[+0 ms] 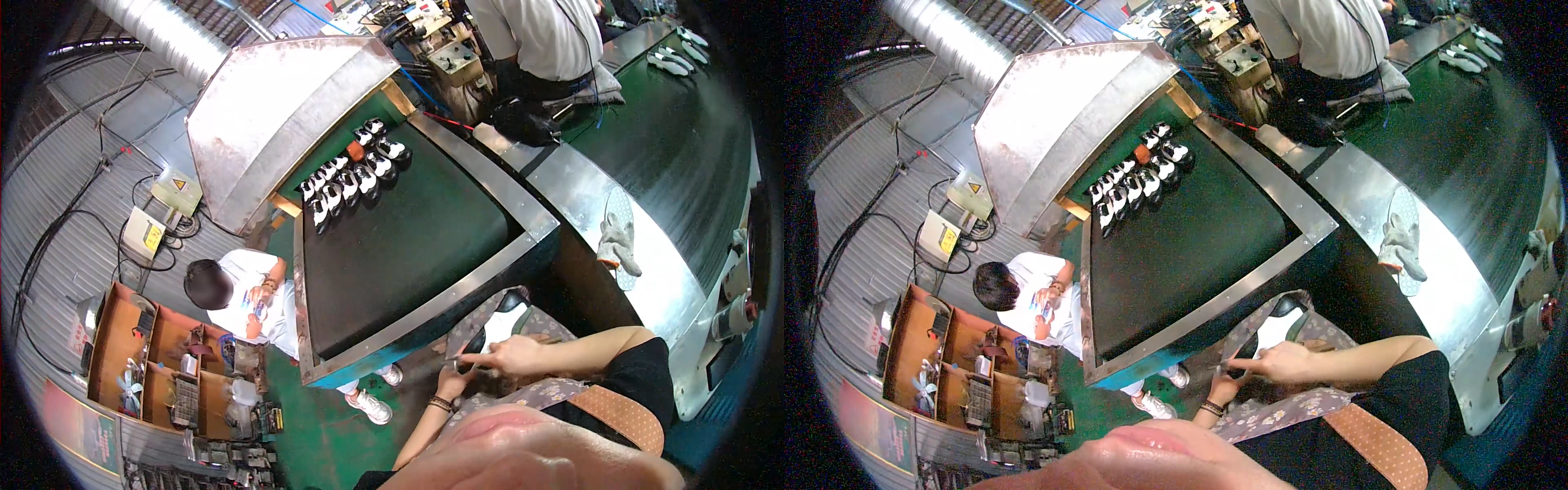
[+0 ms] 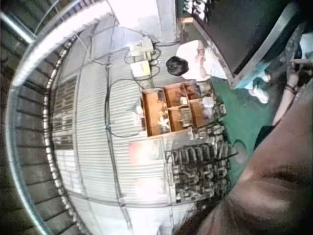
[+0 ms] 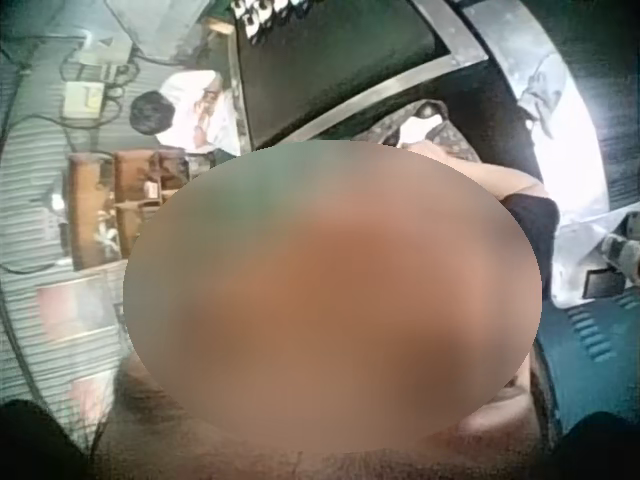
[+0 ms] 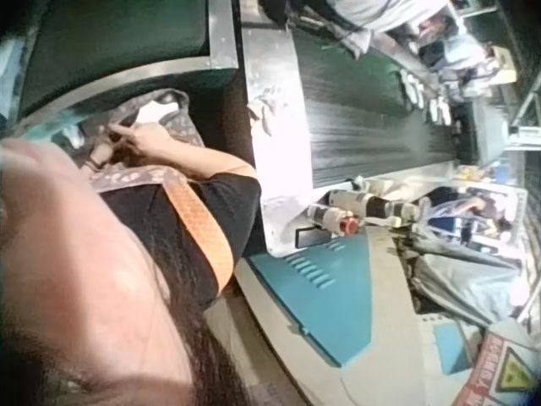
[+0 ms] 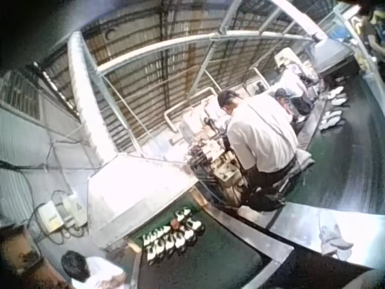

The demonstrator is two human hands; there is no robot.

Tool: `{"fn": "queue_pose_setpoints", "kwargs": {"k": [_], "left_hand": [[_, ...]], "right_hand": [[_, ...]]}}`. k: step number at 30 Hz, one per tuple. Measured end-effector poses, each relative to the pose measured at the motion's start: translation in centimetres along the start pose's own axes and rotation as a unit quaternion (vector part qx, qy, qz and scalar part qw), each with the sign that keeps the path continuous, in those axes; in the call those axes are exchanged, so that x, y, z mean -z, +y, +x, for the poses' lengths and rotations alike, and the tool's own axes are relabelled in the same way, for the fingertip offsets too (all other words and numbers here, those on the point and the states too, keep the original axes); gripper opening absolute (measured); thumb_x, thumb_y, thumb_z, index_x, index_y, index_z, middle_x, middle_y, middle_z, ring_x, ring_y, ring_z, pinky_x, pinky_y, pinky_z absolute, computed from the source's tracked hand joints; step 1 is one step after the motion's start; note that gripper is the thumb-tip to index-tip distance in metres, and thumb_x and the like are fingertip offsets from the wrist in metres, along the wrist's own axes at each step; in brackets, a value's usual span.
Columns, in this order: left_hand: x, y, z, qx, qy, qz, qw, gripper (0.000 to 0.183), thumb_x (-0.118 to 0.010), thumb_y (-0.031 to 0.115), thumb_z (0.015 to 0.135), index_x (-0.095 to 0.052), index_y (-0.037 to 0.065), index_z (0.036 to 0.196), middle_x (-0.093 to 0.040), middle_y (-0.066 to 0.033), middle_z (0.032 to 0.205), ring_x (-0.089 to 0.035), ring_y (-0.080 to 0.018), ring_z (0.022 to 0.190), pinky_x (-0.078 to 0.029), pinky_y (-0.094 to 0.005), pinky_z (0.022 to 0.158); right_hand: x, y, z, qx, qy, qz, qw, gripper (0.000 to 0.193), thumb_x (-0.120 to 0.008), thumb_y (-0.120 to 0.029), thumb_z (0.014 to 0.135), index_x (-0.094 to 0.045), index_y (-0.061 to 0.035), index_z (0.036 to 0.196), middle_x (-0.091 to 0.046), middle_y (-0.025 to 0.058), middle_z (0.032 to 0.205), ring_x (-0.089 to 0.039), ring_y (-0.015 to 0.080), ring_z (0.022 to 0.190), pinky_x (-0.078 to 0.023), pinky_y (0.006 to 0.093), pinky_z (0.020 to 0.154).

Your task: The person uses a hammer to tap and adjust the sole of a black and white shoe held against a floral-patterned cloth. They repeatedly pick up shoes from a nearby conveyor belt, perform the hammering action, and place the shoes back on the belt. The person also uses a white cloth to wipe the shoe surface during the process.

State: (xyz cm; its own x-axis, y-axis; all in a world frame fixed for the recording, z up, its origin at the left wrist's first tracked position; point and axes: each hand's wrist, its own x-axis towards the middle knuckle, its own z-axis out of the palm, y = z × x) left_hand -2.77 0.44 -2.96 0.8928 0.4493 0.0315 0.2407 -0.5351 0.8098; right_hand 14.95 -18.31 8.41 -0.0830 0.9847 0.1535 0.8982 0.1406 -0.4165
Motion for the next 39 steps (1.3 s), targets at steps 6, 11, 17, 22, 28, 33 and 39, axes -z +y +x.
{"fn": "queue_pose_setpoints", "kwargs": {"k": [6, 11, 17, 22, 28, 33, 39], "left_hand": [[0.1, 1.9, -1.3, 0.025, 0.025, 0.091, 0.995, 0.063, -0.079, 0.032, 0.074, -0.056, 0.007, 0.128, -0.069, -0.0178, 0.103, -0.067, -0.0331, 0.094, -0.052, -0.0381, 0.078], [-0.1, 0.1, -0.3, 0.085, 0.013, 0.012, 0.996, 0.067, -0.077, 0.025, 0.070, -0.056, 0.006, 0.130, -0.070, -0.0177, 0.104, -0.069, -0.0280, 0.095, -0.052, -0.0359, 0.083], [0.3, 0.9, -0.2, 0.008, -0.004, 0.005, 1.000, 0.071, -0.077, 0.017, 0.073, -0.051, 0.004, 0.137, -0.068, -0.0151, 0.116, -0.066, -0.0239, 0.104, -0.049, -0.0346, 0.090], [1.4, 2.9, 0.4, 0.148, -0.067, -0.029, 0.986, 0.061, -0.079, 0.013, 0.072, -0.058, 0.001, 0.127, -0.068, -0.0104, 0.113, -0.063, -0.0161, 0.100, -0.047, -0.0306, 0.091], [0.7, 3.6, -1.1, 0.241, -0.010, -0.268, 0.933, 0.028, -0.073, 0.004, 0.076, -0.066, -0.001, 0.103, -0.069, -0.0042, 0.093, -0.064, -0.0124, 0.080, -0.050, -0.0276, 0.076], [0.5, 3.2, -2.6, 0.244, 0.017, -0.441, 0.864, 0.036, -0.066, 0.002, 0.079, -0.060, -0.004, 0.114, -0.067, -0.0092, 0.105, -0.065, -0.0193, 0.093, -0.051, -0.0333, 0.086], [3.4, 3.6, 3.0, 0.159, 0.119, -0.600, 0.775, 0.063, -0.057, 0.000, 0.076, -0.042, -0.002, 0.138, -0.055, -0.0155, 0.133, -0.052, -0.0324, 0.125, -0.037, -0.0450, 0.111]], "right_hand": [[1.4, -0.1, -0.8, 0.017, 0.101, 0.073, 0.992, 0.079, -0.060, -0.019, 0.082, -0.026, -0.0339, 0.152, -0.064, 0.0128, 0.077, -0.066, 0.0314, 0.062, -0.054, 0.0440, 0.054], [1.3, 3.0, -2.0, -0.034, 0.035, 0.061, 0.997, 0.079, -0.062, -0.021, 0.082, -0.026, -0.0300, 0.152, -0.064, 0.0174, 0.079, -0.066, 0.0342, 0.063, -0.053, 0.0459, 0.054], [0.5, 3.0, -1.6, -0.010, 0.263, 0.167, 0.950, 0.063, -0.057, -0.022, 0.092, -0.032, -0.0269, 0.149, -0.063, 0.0182, 0.075, -0.065, 0.0346, 0.064, -0.050, 0.0481, 0.054], [0.2, 5.5, -3.3, -0.131, 0.069, 0.120, 0.982, 0.062, -0.055, -0.022, 0.090, -0.033, -0.0320, 0.148, -0.064, 0.0170, 0.073, -0.065, 0.0353, 0.062, -0.051, 0.0478, 0.055], [-0.7, 7.1, -6.5, -0.174, 0.322, 0.201, 0.909, 0.049, -0.059, -0.010, 0.090, -0.050, -0.0155, 0.137, -0.065, 0.0200, 0.108, -0.066, 0.0380, 0.091, -0.055, 0.0436, 0.076], [-4.7, 7.3, -8.9, -0.257, 0.438, 0.264, 0.820, 0.045, -0.054, 0.000, 0.091, -0.048, 0.0014, 0.135, -0.058, 0.0263, 0.126, -0.060, 0.0372, 0.116, -0.048, 0.0374, 0.095], [-8.4, 7.0, -8.6, -0.273, 0.313, 0.267, 0.870, 0.045, -0.057, -0.009, 0.092, -0.050, -0.0079, 0.137, -0.061, 0.0235, 0.121, -0.060, 0.0397, 0.110, -0.050, 0.0397, 0.091]]}}
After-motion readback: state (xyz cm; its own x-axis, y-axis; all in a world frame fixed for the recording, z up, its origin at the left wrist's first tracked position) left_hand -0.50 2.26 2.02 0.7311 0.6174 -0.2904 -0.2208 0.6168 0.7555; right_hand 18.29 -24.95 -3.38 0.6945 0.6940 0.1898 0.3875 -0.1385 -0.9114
